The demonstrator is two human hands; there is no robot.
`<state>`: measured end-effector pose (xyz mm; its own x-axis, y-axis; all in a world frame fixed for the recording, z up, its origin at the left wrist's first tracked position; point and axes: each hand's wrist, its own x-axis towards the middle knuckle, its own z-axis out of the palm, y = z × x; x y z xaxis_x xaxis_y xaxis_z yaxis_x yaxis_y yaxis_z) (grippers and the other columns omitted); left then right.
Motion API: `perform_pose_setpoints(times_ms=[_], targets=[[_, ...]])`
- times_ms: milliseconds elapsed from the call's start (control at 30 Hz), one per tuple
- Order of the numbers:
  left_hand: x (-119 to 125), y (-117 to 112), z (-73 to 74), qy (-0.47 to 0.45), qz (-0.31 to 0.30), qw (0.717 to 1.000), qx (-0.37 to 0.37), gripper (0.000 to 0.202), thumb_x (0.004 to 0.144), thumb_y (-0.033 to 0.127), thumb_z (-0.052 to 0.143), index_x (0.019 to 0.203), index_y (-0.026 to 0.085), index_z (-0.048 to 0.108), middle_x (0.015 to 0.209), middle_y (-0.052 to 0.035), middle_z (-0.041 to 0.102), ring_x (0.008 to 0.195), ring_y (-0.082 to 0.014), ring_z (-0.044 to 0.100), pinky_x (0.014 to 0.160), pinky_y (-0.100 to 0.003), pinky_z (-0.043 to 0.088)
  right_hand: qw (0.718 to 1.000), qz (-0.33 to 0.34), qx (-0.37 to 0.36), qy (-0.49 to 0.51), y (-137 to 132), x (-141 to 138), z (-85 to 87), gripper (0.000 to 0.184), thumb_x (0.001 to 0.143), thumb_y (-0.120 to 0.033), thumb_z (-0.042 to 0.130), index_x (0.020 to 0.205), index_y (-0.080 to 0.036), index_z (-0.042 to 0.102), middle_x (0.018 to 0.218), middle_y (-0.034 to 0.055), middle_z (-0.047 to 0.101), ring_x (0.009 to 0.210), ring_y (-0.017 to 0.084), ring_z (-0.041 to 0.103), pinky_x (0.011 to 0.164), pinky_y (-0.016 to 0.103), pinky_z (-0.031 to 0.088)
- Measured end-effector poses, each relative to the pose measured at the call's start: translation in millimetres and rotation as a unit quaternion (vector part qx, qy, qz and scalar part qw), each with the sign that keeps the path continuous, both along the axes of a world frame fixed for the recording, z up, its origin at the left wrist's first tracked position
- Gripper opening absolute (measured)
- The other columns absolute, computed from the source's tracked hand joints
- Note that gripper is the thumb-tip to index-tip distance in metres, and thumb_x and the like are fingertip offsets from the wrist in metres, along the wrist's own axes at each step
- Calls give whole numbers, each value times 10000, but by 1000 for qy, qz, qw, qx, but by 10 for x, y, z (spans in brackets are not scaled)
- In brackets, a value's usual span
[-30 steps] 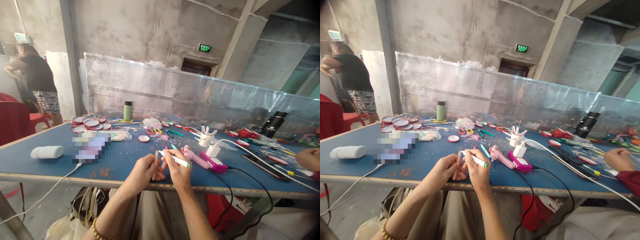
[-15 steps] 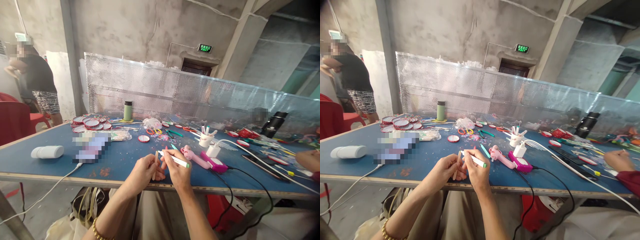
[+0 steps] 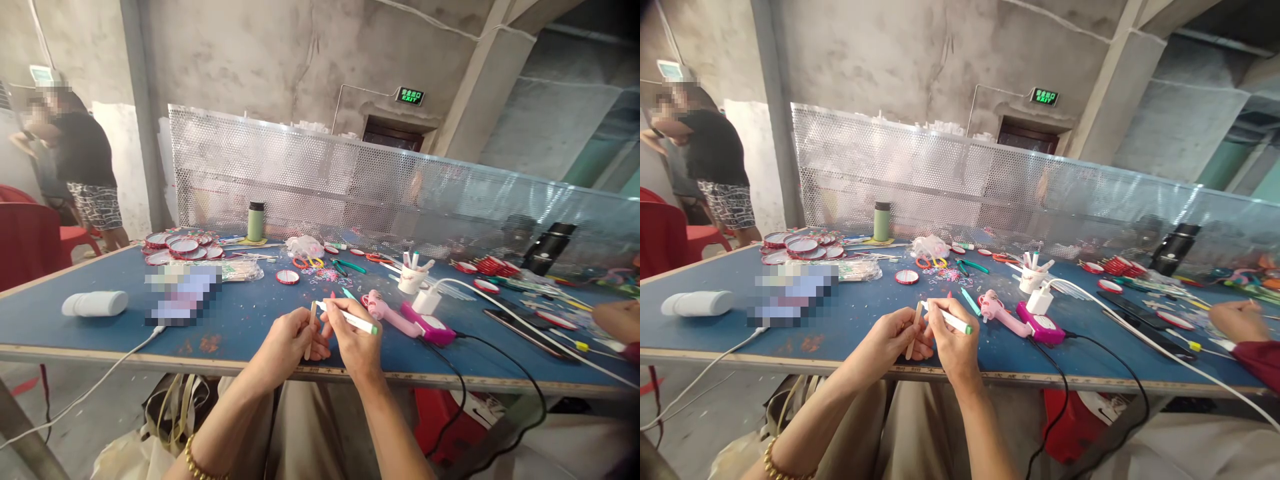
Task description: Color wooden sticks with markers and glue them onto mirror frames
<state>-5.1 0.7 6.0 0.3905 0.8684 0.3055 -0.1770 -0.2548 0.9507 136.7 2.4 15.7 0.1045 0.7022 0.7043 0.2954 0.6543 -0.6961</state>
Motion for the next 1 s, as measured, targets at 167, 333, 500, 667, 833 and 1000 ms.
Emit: perform_pose_setpoints(times_ms=[167,333,500,667,833,1000], targets=[[4,-9,17,0,-3,1000,-5,383,859,565,571,781,200,484,720,-40,695,672,-194,732,630,-280,578,1000,4,1,-1,3,5,-1,204,927,-358,611,843,-187,686,648,-17,664,444,88,585,460,206,487],[7,-17,34,-5,0,1000,-10,379,853,558,583,762,205,479,728,-31,690,671,-191,734,623,-273,574,1000,1,-5,1,5,3,8,220,925,-379,610,859,-185,689,658,-11,668,449,96,592,459,214,494],[6,-6,31,-1,-3,1000,-4,366,861,548,571,755,211,475,727,-31,701,663,-185,724,627,-277,576,1000,-1,-10,-10,14,6,-8,222,925,-388,610,858,-192,689,651,-12,674,452,100,596,472,215,501],[10,2,14,3,-2,1000,-6,351,869,535,558,773,206,480,714,-31,690,669,-195,728,632,-289,581,1000,1,-7,-2,13,4,-7,210,924,-378,611,857,-195,690,655,-15,669,450,97,592,462,214,494],[9,-3,2,9,0,1000,2,339,892,519,535,789,201,485,738,-38,695,679,-189,729,631,-278,577,1000,5,-10,-6,11,5,-9,203,928,-371,610,853,-200,688,643,-19,663,447,94,583,463,214,493],[3,-7,17,10,2,1000,-6,312,895,496,535,792,206,481,721,-27,695,689,-192,734,635,-276,577,1000,-3,1,7,9,-1,-2,193,928,-348,613,845,-190,686,643,-18,663,453,93,585,493,221,501]])
